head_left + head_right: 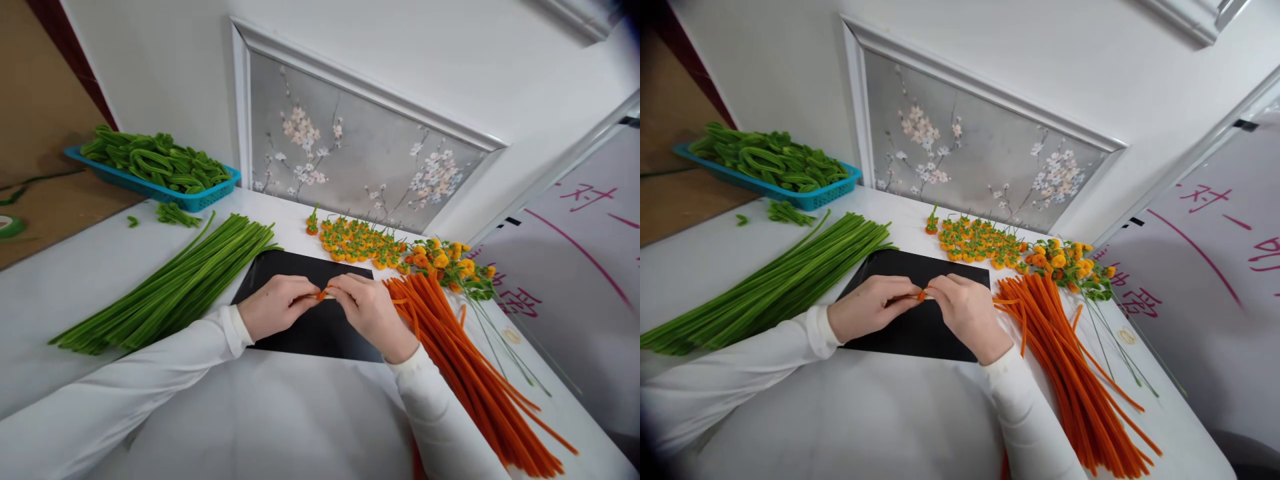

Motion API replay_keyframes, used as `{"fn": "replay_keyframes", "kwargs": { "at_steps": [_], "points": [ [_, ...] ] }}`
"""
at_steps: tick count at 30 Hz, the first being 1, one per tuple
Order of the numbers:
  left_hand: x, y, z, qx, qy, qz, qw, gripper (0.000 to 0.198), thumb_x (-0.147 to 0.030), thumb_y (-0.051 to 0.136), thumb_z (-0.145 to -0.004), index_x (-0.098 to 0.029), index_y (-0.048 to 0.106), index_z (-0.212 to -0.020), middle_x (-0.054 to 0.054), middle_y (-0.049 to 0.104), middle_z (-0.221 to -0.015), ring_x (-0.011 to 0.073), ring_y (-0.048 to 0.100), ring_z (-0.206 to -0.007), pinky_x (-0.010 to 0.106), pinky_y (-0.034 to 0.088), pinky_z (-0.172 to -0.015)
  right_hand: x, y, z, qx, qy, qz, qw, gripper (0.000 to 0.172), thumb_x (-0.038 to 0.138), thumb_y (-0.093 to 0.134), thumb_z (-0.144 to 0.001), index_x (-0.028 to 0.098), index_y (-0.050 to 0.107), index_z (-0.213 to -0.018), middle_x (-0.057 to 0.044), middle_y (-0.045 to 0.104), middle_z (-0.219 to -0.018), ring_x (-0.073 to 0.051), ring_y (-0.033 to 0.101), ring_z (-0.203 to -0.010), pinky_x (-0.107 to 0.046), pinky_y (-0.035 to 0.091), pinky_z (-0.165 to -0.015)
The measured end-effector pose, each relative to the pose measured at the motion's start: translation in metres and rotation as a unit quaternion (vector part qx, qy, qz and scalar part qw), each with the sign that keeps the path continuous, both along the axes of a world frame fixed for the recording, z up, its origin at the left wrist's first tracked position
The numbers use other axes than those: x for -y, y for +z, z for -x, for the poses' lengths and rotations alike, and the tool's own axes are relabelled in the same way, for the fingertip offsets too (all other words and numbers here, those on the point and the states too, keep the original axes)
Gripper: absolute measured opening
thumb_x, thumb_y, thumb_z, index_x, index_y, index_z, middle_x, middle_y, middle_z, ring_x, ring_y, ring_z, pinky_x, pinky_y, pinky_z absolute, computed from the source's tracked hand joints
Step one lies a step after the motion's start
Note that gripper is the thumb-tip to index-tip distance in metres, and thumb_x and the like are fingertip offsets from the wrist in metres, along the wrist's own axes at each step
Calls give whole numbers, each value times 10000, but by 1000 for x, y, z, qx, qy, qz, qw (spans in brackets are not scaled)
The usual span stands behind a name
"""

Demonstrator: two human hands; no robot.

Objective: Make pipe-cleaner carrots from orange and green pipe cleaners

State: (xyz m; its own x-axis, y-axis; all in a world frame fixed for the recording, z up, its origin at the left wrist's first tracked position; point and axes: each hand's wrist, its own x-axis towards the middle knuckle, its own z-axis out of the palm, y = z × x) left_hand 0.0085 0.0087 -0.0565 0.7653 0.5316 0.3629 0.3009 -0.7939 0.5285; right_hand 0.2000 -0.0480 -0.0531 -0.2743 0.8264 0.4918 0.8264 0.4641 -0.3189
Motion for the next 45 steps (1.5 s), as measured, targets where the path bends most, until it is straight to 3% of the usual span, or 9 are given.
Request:
{"fn": "replay_keyframes", "kwargs": {
  "at_steps": [8, 14, 16, 20, 25, 28, 38, 45],
  "points": [
    [-2, 4, 2, 5, -13, 80, 997, 180, -267, 563, -832, -150, 699, -843, -7, 557, -678, 99, 480, -582, 199, 356, -555, 1, 1, -5, 19, 11, -14, 1000, 212, 305, 465, -952, 231, 663, -968, -33, 643, -816, -142, 599, -739, -227, 419, -649],
    [-4, 4, 3, 5, -3, 144, 990, 215, -271, 540, -859, -158, 717, -907, 8, 711, -791, 131, 618, -707, 203, 429, -656, 2, 3, -4, 26, 13, -6, 1000, 211, 293, 456, -956, 224, 656, -960, -23, 637, -811, -137, 594, -747, -219, 414, -653],
    [-5, 3, 3, -3, -1, 112, 994, 177, -234, 555, -852, -163, 716, -869, -4, 714, -768, 122, 622, -685, 198, 427, -650, 2, 3, -4, 18, 15, 6, 1000, 209, 296, 458, -955, 222, 654, -960, -25, 645, -832, -136, 601, -752, -218, 425, -670],
    [-4, -2, 2, -15, -15, -30, 999, 166, -185, 526, -879, -145, 679, -827, 9, 676, -734, 114, 603, -644, 204, 417, -631, 2, 3, -3, 4, 13, 27, 1000, 201, 292, 466, -951, 222, 654, -941, -20, 651, -827, -134, 604, -728, -216, 431, -659],
    [-1, -9, 2, -67, -11, -186, 980, 256, -204, 390, -942, -121, 605, -830, 38, 604, -726, 139, 587, -626, 230, 420, -580, 0, 1, -1, -19, 18, 42, 999, 197, 268, 469, -948, 214, 651, -896, -13, 650, -801, -134, 602, -722, -220, 430, -673],
    [1, -8, 2, -104, 6, -241, 965, 277, -200, 350, -949, -131, 580, -812, 34, 585, -716, 146, 567, -589, 248, 399, -541, 0, 2, -1, -42, 28, 53, 997, 197, 257, 479, -940, 205, 653, -863, -9, 645, -772, -131, 590, -697, -224, 421, -650],
    [-2, -5, 3, -31, -32, -177, 983, 168, -189, 468, -919, -150, 628, -889, 31, 636, -783, 135, 590, -694, 225, 422, -646, 7, 20, -13, -120, 83, 85, 986, 118, 213, 575, -876, 199, 683, -831, -13, 665, -801, -126, 603, -718, -230, 460, -664],
    [3, -4, 2, 34, -60, -156, 985, 131, -133, 511, -886, -128, 641, -872, 50, 641, -781, 138, 598, -711, 221, 448, -671, -3, 8, -18, -165, 66, 99, 979, 164, 317, 594, -861, 207, 709, -819, -25, 684, -786, -143, 608, -701, -243, 457, -650]
  ]
}}
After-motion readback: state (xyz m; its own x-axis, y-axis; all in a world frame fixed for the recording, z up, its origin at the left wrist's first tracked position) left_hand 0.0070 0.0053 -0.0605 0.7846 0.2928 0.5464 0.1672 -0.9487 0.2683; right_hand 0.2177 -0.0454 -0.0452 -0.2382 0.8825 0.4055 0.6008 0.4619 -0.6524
